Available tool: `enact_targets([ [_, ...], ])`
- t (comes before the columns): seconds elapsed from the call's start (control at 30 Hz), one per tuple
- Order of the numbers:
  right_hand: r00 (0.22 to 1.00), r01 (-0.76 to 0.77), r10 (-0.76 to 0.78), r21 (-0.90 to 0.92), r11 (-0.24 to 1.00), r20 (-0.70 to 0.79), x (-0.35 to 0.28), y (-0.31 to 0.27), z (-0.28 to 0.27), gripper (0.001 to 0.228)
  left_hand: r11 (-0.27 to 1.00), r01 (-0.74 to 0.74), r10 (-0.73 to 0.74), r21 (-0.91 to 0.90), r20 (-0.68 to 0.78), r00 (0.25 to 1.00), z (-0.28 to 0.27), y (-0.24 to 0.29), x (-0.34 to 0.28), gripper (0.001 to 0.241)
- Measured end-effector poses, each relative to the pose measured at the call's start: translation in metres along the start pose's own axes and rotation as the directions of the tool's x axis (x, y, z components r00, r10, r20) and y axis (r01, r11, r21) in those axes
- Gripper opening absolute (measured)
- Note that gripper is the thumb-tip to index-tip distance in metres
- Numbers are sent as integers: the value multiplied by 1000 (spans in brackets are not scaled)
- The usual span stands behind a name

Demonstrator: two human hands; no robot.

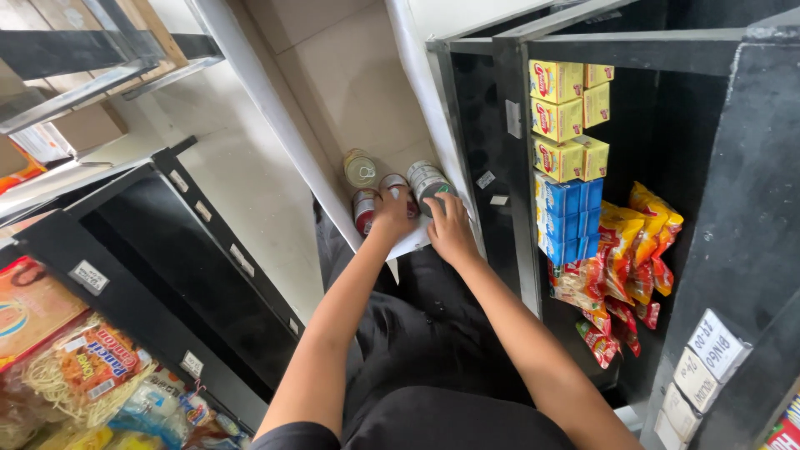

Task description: Stocking canned goods onto grocery store shelves from a cardboard box.

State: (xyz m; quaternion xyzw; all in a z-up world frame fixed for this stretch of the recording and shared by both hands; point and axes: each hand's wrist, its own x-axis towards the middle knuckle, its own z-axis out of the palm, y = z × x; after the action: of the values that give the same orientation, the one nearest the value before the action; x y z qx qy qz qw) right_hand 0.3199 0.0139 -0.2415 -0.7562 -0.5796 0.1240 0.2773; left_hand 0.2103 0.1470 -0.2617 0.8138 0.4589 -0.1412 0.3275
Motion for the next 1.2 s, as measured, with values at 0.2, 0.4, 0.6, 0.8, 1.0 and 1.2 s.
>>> enact_targets([
  [0.2, 1000, 4, -4, 74, 997, 11, 5, -7, -2, 51, 999, -53, 53, 8, -28, 998, 23, -35, 18, 73],
  [0.4, 997, 46, -53, 138, 989, 47, 9, -13, -4, 64, 975, -198, 162, -101, -286, 944, -4, -28, -17, 60],
  [0.6, 964, 125, -181, 267, 955, 195, 24, -57, -40, 92, 924, -144, 37, -353, -293, 955, -42, -9, -83, 59],
  [0.8, 994, 111, -107, 205, 972, -32, -4, -45, -23, 80, 863, -495, 399, -98, -468, 789, -5, -64, -69, 36],
  [1.0, 977, 58, -20, 176, 983, -215, -18, -23, -38, 75, 776, -46, 119, 629, -74, 990, -3, -29, -34, 44],
  [1.2, 983, 68, -32, 201, 977, -180, -21, -20, -50, 74, 830, 82, -68, 551, -46, 997, 42, -60, 17, 55],
])
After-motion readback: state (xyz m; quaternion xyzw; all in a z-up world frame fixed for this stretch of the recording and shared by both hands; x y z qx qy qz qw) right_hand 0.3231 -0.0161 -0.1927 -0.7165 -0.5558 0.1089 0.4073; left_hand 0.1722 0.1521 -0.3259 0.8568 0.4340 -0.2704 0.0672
